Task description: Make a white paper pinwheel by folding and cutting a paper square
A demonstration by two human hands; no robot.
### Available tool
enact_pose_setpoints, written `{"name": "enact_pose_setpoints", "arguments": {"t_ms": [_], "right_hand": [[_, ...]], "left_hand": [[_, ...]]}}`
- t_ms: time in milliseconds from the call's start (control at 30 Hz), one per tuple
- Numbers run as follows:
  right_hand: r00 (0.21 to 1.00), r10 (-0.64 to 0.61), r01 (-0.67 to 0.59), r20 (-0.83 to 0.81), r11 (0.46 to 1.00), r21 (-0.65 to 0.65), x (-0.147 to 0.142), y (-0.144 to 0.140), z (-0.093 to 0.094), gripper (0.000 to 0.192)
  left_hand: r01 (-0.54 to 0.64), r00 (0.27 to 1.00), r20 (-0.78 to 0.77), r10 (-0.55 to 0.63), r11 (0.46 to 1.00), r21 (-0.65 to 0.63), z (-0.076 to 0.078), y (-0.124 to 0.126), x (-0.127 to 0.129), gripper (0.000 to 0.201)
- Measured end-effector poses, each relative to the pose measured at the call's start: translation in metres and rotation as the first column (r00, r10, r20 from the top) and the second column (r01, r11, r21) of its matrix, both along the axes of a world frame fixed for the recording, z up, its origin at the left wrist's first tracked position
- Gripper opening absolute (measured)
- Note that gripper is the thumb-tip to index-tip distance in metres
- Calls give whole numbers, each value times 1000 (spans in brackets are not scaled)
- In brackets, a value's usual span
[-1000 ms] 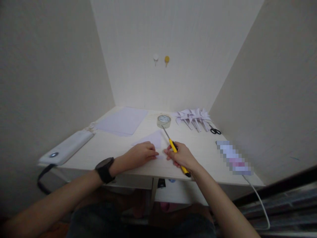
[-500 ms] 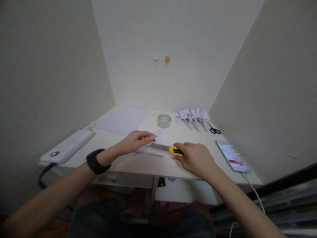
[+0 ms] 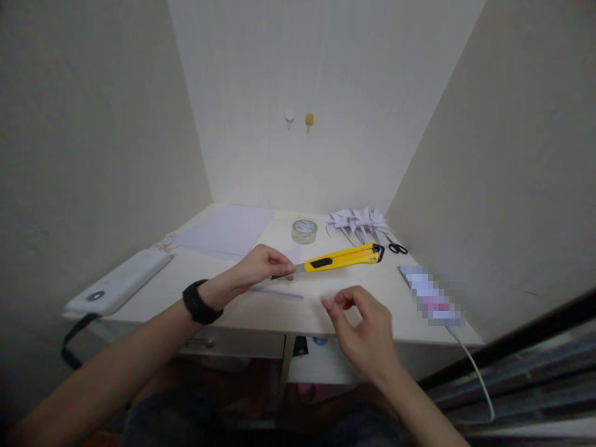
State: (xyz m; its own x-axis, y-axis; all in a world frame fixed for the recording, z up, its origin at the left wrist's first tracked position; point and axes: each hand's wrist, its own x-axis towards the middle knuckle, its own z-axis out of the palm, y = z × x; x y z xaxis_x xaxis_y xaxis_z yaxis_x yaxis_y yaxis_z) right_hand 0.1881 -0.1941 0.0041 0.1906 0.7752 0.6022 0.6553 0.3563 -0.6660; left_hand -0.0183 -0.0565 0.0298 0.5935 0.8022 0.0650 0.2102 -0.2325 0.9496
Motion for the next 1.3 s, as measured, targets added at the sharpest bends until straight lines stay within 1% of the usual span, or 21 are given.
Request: {"name": "enact_pose_setpoints", "arguments": {"t_ms": [33,67,100,133,167,200,267,333,400,433,500,567,633,733,833,900,933,1033,1133,1233,1300], "right_hand": [[978,59,-86,-201,988,-128,-4,5,-5,27],[903,148,-243,-402,950,-195,-7,13,-9,40],[796,202,-372,-570,907,-198,-10,21,-10,49],[694,236,-455,-680,876,-160,-11,30,-11,55],[623,260,-504,-738,855,-125,-12,39,-10,58],[576,274,-524,-770,847,-91,-12,46,-9,58],[550,281,-504,-786,863,-44,-12,56,-9,51],[570,266,-445,-777,895,-20,-12,61,-11,41],[592,242,-382,-769,924,-3,-10,61,-17,32],[592,230,-355,-772,935,7,-8,60,-20,29],[567,200,-296,-799,955,29,-3,58,-25,26],[526,166,-237,-834,971,44,4,57,-30,27],[488,133,-190,-863,981,44,10,57,-35,28],[445,107,-176,-889,984,31,12,59,-42,32],[452,103,-187,-886,982,20,9,60,-48,34],[473,100,-205,-875,979,1,6,59,-50,35],[487,95,-215,-868,977,-13,6,58,-51,36],[534,81,-232,-842,971,-54,5,56,-50,39],[601,92,-205,-794,978,-42,5,53,-51,37],[707,117,-196,-697,980,-34,6,50,-54,33],[798,107,-184,-593,980,-70,8,49,-56,32]], "left_hand": [[-6,1000,14,7,1000,-5,0,-1,3,13],[-11,1000,28,11,1000,-2,-1,-3,7,13],[-17,999,40,17,1000,9,-2,-5,11,13],[-21,999,46,20,999,27,-3,-6,15,13],[-22,999,43,20,998,54,-5,-8,19,13],[-21,999,29,19,996,89,-6,-9,23,14],[-16,1000,-16,19,986,165,-10,-9,28,17],[6,997,-79,15,969,248,-13,-8,28,22],[51,985,-174,17,925,378,-15,-5,22,29],[78,972,-231,35,883,462,-16,-4,16,33],[121,935,-333,122,773,623,-19,-3,3,40],[151,894,-397,209,694,704,-24,-3,-11,40],[240,873,-453,183,647,723,-33,-7,-21,35],[395,866,-497,53,538,745,-51,-15,-26,32],[438,866,-499,21,449,779,-67,-21,-27,34],[420,879,-475,33,419,805,-74,-23,-27,35],[401,888,-458,40,417,815,-76,-24,-27,35],[328,913,-402,68,465,823,-75,-25,-28,31],[310,918,-392,64,501,808,-71,-27,-28,28],[312,923,-383,34,518,796,-70,-26,-27,30],[299,934,-357,8,531,793,-73,-24,-27,35]]}}
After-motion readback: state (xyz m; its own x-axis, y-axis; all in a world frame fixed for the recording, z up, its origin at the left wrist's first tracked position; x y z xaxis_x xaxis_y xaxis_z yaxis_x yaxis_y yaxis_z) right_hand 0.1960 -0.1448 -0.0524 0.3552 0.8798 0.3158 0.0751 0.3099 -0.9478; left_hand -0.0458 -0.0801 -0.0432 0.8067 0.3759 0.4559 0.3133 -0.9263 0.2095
